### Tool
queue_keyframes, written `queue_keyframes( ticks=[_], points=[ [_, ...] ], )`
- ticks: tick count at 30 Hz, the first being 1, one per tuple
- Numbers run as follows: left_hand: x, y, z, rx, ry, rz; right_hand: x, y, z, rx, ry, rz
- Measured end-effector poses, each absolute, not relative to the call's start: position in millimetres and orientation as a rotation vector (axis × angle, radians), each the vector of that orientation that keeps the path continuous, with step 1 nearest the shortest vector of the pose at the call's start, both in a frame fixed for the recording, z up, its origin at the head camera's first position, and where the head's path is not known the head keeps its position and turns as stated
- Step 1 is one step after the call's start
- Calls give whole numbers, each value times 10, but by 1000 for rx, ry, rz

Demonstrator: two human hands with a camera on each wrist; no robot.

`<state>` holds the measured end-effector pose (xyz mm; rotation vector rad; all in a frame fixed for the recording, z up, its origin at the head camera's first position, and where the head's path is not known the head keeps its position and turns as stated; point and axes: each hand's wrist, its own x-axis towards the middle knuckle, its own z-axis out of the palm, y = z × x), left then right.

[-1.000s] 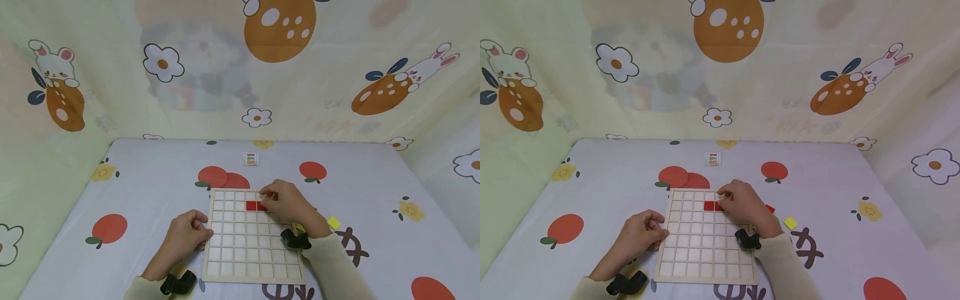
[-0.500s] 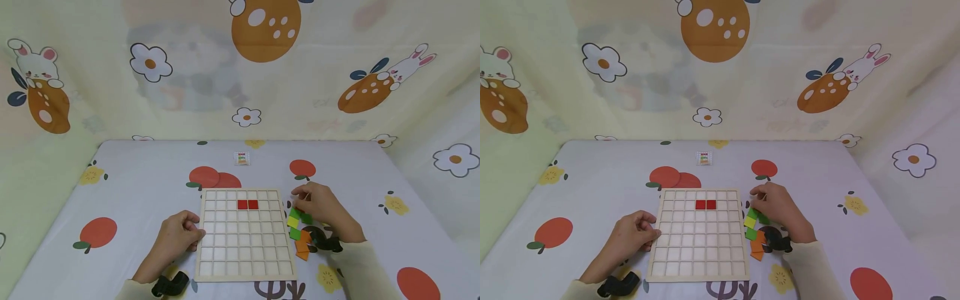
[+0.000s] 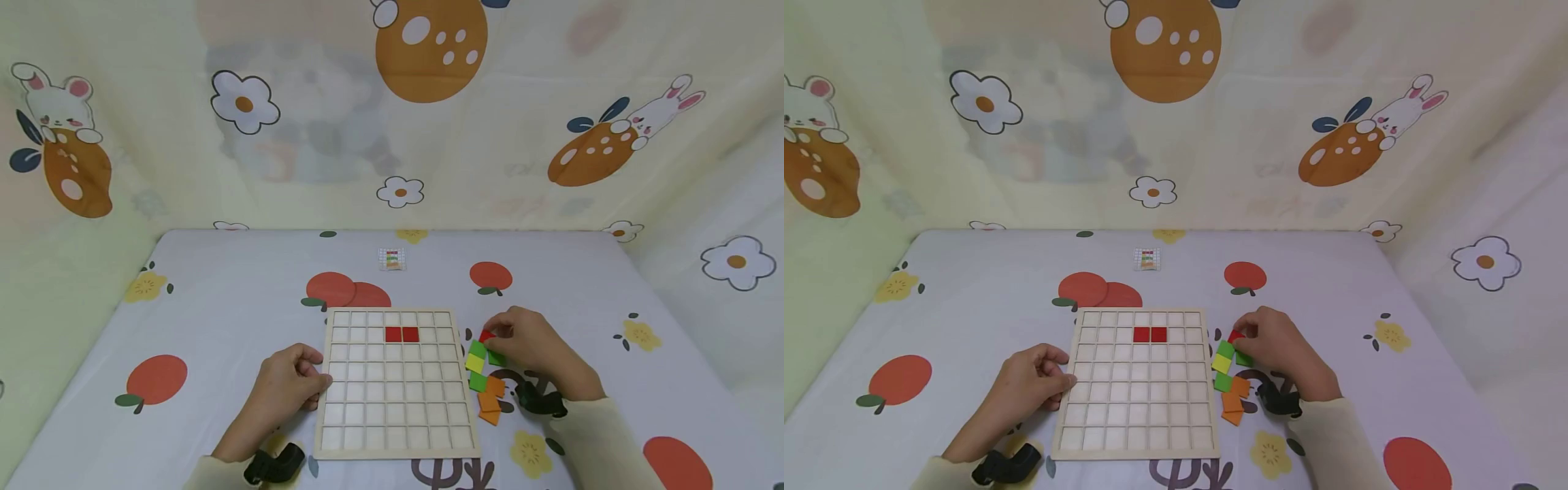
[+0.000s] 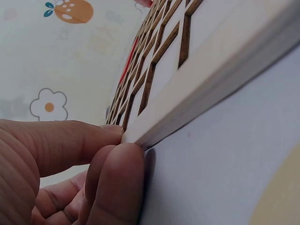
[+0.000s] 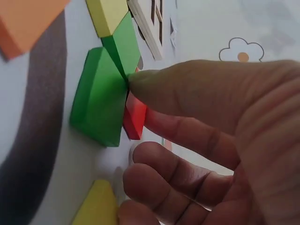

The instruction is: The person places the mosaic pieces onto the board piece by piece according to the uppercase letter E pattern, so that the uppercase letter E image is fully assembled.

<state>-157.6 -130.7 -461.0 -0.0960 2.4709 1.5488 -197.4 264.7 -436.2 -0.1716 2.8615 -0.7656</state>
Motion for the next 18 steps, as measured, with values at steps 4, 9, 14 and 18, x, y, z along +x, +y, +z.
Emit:
queue_keyframes(
  ticks=[4, 9, 14, 18],
  points=[
    [-1585, -1292, -4622, -89, 2457, 1555, -1996, 2634, -4316, -156, 2832, -777],
    [-1585, -1307, -4619, -111, 2487, 1532, -2058, 2582, -4313, -137, 2776, -846],
    [-1591, -1307, -4620, -100, 2493, 1533, -2086, 2587, -4334, -124, 2755, -918],
    [-1588, -1312, -4621, -94, 2484, 1550, -2124, 2599, -4353, -173, 2761, -976]
  ],
)
